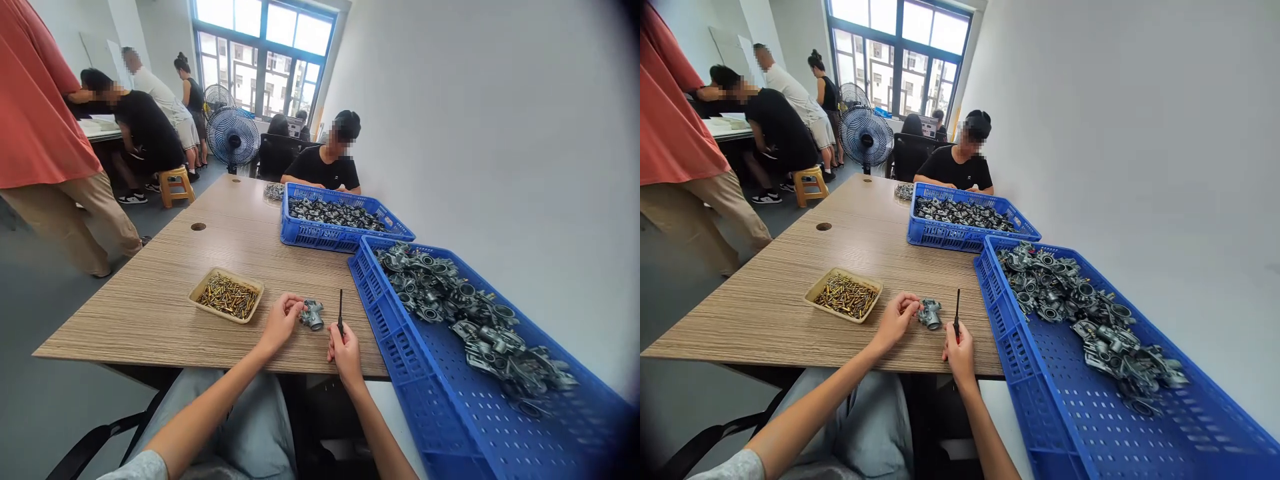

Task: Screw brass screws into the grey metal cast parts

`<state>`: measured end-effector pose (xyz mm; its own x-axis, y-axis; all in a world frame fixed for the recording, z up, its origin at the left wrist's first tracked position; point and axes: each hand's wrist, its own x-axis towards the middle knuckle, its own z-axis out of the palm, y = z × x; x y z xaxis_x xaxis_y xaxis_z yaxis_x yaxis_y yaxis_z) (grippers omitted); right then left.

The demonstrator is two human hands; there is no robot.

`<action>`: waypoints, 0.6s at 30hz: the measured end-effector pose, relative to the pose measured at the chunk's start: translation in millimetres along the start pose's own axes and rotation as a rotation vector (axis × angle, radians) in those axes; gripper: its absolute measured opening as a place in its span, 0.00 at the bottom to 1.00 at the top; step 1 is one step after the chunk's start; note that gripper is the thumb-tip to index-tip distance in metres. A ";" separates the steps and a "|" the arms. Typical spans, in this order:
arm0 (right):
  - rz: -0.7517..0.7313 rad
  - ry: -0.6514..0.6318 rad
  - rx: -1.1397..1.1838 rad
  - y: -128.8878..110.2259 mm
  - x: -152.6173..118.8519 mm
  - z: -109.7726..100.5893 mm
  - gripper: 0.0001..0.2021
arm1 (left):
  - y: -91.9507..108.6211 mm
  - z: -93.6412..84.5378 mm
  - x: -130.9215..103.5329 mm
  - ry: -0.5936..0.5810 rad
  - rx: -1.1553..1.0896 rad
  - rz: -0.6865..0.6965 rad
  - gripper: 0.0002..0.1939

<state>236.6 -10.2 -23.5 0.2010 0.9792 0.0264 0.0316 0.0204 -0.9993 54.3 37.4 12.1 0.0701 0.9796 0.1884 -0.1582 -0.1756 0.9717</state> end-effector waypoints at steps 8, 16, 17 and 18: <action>-0.020 0.001 -0.023 1.8 0.9 -1.1 0.21 | 1.2 0.7 15.1 -0.018 0.175 0.068 0.12; -0.026 -0.001 -0.034 0.3 1.0 -0.2 0.21 | 0.6 -0.2 12.0 -0.023 0.304 0.094 0.10; -0.028 -0.001 -0.037 0.1 1.1 -0.1 0.21 | -0.2 -0.2 11.1 -0.027 0.314 0.096 0.10; -0.030 -0.002 -0.041 -0.2 1.0 -0.1 0.21 | -1.3 -0.1 10.1 -0.029 0.325 0.099 0.09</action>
<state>236.8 -9.2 -23.3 0.1977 0.9787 0.0559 0.0776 0.0412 -0.9961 55.1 47.6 12.7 0.0990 0.9538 0.2838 0.1559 -0.2966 0.9422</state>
